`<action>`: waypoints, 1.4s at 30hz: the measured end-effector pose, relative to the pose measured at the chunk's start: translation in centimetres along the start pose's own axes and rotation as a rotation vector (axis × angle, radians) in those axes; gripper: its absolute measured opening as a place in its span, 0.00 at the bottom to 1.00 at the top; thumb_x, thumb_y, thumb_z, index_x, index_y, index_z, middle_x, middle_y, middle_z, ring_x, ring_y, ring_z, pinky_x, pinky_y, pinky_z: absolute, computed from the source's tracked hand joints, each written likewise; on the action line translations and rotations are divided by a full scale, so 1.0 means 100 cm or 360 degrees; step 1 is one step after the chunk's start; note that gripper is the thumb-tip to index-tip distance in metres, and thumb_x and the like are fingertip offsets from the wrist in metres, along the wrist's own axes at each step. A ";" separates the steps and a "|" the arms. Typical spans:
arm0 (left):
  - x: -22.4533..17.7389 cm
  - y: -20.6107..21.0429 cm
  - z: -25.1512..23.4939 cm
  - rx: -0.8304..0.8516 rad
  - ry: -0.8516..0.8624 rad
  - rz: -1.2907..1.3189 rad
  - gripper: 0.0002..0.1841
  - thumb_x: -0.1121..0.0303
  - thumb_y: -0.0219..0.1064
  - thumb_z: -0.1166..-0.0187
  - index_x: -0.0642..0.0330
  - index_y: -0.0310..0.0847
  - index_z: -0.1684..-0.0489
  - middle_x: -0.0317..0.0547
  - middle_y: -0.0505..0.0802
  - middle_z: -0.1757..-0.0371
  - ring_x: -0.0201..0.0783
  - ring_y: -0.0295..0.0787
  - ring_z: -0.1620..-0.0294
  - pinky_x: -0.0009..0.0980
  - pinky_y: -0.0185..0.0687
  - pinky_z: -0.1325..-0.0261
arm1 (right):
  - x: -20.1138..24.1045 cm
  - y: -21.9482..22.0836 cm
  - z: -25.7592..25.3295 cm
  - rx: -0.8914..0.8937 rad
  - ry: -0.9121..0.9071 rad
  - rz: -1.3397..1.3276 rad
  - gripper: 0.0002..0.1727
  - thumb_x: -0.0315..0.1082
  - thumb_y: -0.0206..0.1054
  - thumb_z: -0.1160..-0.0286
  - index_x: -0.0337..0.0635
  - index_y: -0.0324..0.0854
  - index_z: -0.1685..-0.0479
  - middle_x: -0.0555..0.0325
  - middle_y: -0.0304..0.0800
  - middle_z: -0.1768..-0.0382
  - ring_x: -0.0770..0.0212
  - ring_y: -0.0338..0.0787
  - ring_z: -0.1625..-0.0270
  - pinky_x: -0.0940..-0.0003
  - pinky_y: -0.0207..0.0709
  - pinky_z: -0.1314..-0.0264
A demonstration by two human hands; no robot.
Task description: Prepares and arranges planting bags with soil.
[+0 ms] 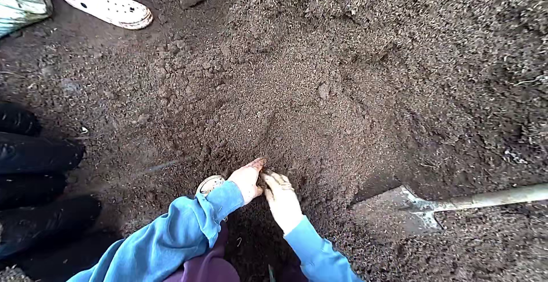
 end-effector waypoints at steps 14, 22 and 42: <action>0.000 0.006 -0.004 0.0065 0.0061 -0.0132 0.35 0.73 0.69 0.21 0.54 0.66 0.10 0.45 0.67 0.07 0.46 0.64 0.08 0.52 0.62 0.10 | -0.035 -0.048 -0.020 0.0633 0.0177 0.0281 0.18 0.31 0.57 0.14 0.43 0.84 0.31 0.44 0.85 0.28 0.47 0.80 0.21 0.49 0.68 0.15; 0.013 0.003 -0.014 0.0080 -0.0076 -0.0194 0.24 0.61 0.60 0.12 0.31 0.75 0.16 0.47 0.72 0.10 0.53 0.69 0.11 0.63 0.69 0.18 | -0.145 -0.087 -0.126 0.0054 0.0492 0.0324 0.33 0.45 0.71 0.20 0.53 0.72 0.15 0.41 0.72 0.17 0.34 0.72 0.17 0.30 0.67 0.21; 0.005 0.006 -0.008 -0.0007 -0.0007 0.0086 0.36 0.70 0.72 0.23 0.63 0.65 0.12 0.53 0.73 0.11 0.50 0.70 0.12 0.53 0.63 0.11 | -0.008 -0.044 -0.027 0.0435 0.0100 -0.0152 0.39 0.35 0.85 0.41 0.50 0.77 0.22 0.42 0.64 0.14 0.46 0.70 0.15 0.50 0.69 0.16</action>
Point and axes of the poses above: each hand's wrist, its own z-axis away from the middle knuckle, its own y-axis out of the palm, x = y × z, the point moved 5 cm from there along -z, towards the middle knuckle
